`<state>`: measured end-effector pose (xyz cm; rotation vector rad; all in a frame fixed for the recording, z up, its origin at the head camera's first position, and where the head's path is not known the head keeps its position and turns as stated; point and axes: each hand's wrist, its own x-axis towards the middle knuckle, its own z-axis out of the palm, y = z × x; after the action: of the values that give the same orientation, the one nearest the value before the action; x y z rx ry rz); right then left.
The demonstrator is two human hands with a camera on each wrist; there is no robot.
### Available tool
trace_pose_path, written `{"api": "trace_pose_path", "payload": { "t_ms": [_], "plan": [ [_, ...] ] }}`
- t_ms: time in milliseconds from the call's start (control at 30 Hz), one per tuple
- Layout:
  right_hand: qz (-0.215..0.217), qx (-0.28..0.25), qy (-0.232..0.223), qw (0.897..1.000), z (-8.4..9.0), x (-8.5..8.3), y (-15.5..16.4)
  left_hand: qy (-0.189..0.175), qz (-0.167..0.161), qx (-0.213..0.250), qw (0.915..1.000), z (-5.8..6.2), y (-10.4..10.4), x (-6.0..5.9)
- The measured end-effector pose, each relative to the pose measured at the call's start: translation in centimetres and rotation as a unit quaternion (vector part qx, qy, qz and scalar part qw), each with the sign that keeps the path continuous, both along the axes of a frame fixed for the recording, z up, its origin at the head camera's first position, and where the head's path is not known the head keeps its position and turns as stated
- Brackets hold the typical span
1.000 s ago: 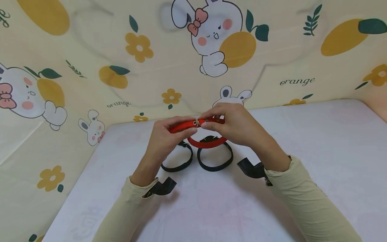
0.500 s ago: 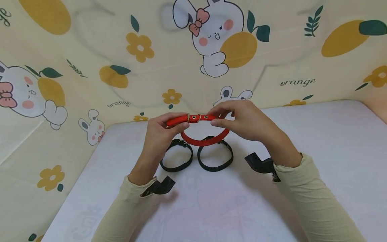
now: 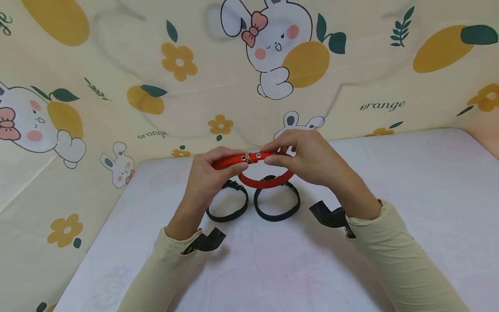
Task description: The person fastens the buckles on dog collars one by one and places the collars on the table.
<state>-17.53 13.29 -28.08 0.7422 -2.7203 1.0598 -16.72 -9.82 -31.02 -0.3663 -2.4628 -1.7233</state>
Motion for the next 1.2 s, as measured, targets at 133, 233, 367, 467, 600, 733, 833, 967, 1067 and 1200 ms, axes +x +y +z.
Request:
{"api": "trace_pose_path", "payload": {
  "t_ms": [133,233,367,467,600,733,833,967,1067,1200],
  "plan": [
    [0.0,-0.002,-0.009,1.0,0.01,0.09,-0.13,-0.001,0.012,-0.032,0.9994,0.14,0.01,0.09],
    [0.003,-0.001,-0.013,1.0,-0.02,0.11,-0.12,0.006,0.013,-0.057,0.9983,0.27,-0.01,0.2],
    [0.007,0.008,-0.006,1.0,-0.09,0.11,-0.08,0.03,0.01,-0.095,0.9949,0.43,-0.03,0.33],
    [0.012,0.01,-0.004,1.0,-0.12,0.17,-0.13,0.054,-0.005,-0.112,0.9923,0.31,-0.01,0.24],
    [0.027,0.014,-0.016,0.999,-0.18,0.26,-0.38,0.076,-0.04,-0.108,0.9905,-0.02,0.03,0.03],
    [0.036,0.028,-0.009,0.999,-0.24,0.18,-0.5,0.072,-0.055,-0.077,0.9929,-0.24,-0.04,-0.13],
    [0.035,0.029,0.001,0.999,-0.34,0.1,-0.54,0.056,-0.049,-0.05,0.996,-0.32,-0.17,-0.24],
    [0.031,0.022,0.005,0.999,-0.5,0.09,-0.8,0.051,-0.048,-0.028,0.9972,-0.4,-0.31,-0.34],
    [0.021,0.013,0.011,1.0,-0.54,0.11,-0.93,0.052,-0.048,-0.012,0.9975,-0.41,-0.37,-0.39],
    [0.01,-0.009,0.012,1.0,-0.49,0.13,-0.92,0.039,-0.038,0.012,0.9985,-0.28,-0.37,-0.36]
  ]
}}
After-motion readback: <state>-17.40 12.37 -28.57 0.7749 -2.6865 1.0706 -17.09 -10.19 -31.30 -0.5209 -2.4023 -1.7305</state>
